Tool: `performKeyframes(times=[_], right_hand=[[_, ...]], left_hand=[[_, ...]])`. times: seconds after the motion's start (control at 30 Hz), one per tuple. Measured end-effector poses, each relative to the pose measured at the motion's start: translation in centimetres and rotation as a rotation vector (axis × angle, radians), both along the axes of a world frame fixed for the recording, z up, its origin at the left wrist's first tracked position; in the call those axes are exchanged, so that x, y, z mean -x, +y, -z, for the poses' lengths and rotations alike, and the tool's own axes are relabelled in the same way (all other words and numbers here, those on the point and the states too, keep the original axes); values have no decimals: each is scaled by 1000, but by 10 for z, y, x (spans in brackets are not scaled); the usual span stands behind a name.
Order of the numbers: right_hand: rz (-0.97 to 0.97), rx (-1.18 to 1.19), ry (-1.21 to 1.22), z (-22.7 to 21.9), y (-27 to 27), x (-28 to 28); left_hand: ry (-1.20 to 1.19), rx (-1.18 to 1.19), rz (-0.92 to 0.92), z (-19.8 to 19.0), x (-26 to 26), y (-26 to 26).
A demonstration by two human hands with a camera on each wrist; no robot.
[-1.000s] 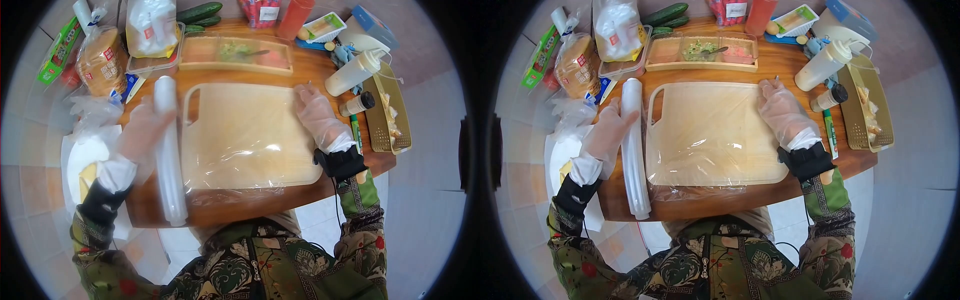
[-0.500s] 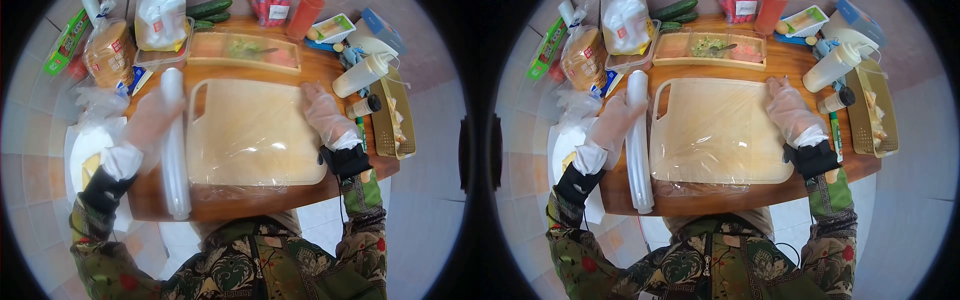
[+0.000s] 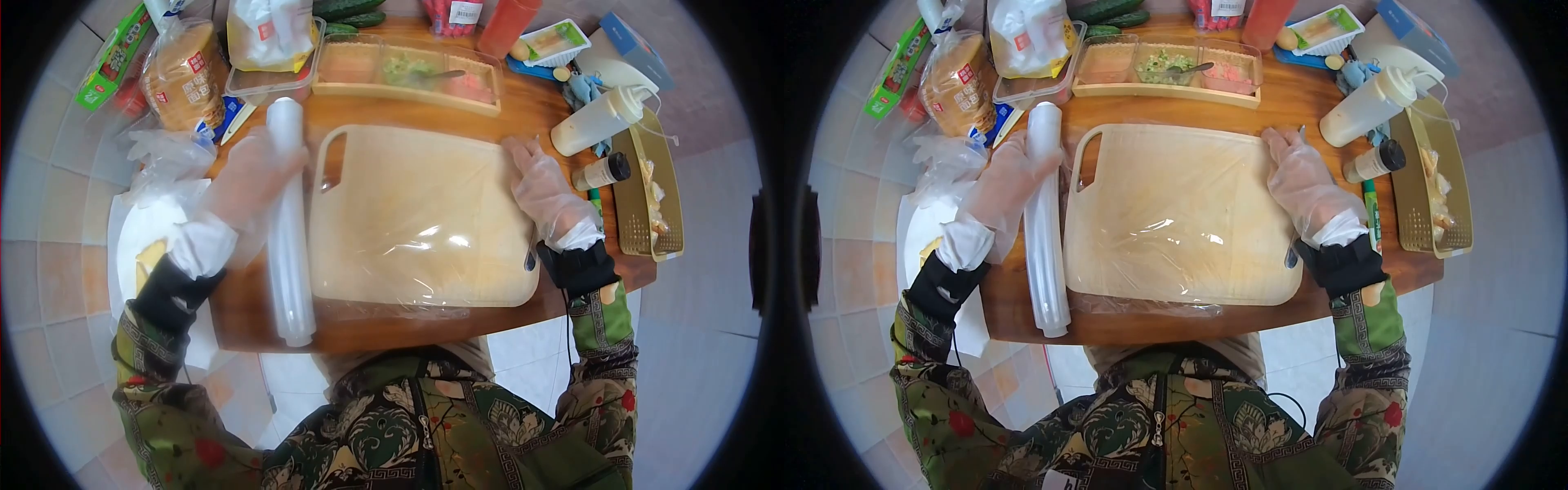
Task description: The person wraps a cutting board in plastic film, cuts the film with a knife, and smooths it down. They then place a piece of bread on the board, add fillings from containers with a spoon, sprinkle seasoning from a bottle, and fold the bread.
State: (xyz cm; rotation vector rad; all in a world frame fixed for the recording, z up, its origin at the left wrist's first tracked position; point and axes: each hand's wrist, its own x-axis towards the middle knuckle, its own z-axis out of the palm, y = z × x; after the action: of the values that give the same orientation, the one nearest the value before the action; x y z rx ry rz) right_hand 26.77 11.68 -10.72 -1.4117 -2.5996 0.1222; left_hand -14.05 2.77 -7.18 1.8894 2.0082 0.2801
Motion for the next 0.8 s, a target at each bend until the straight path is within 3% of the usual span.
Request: performKeyframes(times=[0.07, 0.13, 0.17, 0.2, 0.27, 0.37, 0.43, 0.57, 0.63, 0.8], right_hand=[[6, 3, -4, 6, 4, 0], [-202, -168, -37, 22, 14, -17], [-179, -173, -50, 12, 7, -17], [-95, -152, 55, -2, -4, -7], [16, -131, 251, -17, -19, 0], [95, -66, 47, -23, -52, -16], [172, 36, 20, -29, -73, -20], [229, 146, 172, -17, -77, -38], [139, -48, 95, 4, -64, -57], [254, -38, -37, -18, -63, -42]], left_hand=[[118, -164, 153, 13, 11, 0], [48, -95, 103, 5, 1, 2], [-3, -14, 34, 2, 0, 2], [72, -125, 161, 17, 12, 3], [52, -136, 165, 23, 18, 4], [-21, -76, 89, 17, 11, 6], [-232, -3, -223, 11, 2, 7], [-156, -61, -160, 8, 3, 1], [-67, -36, -12, 9, 9, 4], [-107, -6, -112, 5, 6, 7]])
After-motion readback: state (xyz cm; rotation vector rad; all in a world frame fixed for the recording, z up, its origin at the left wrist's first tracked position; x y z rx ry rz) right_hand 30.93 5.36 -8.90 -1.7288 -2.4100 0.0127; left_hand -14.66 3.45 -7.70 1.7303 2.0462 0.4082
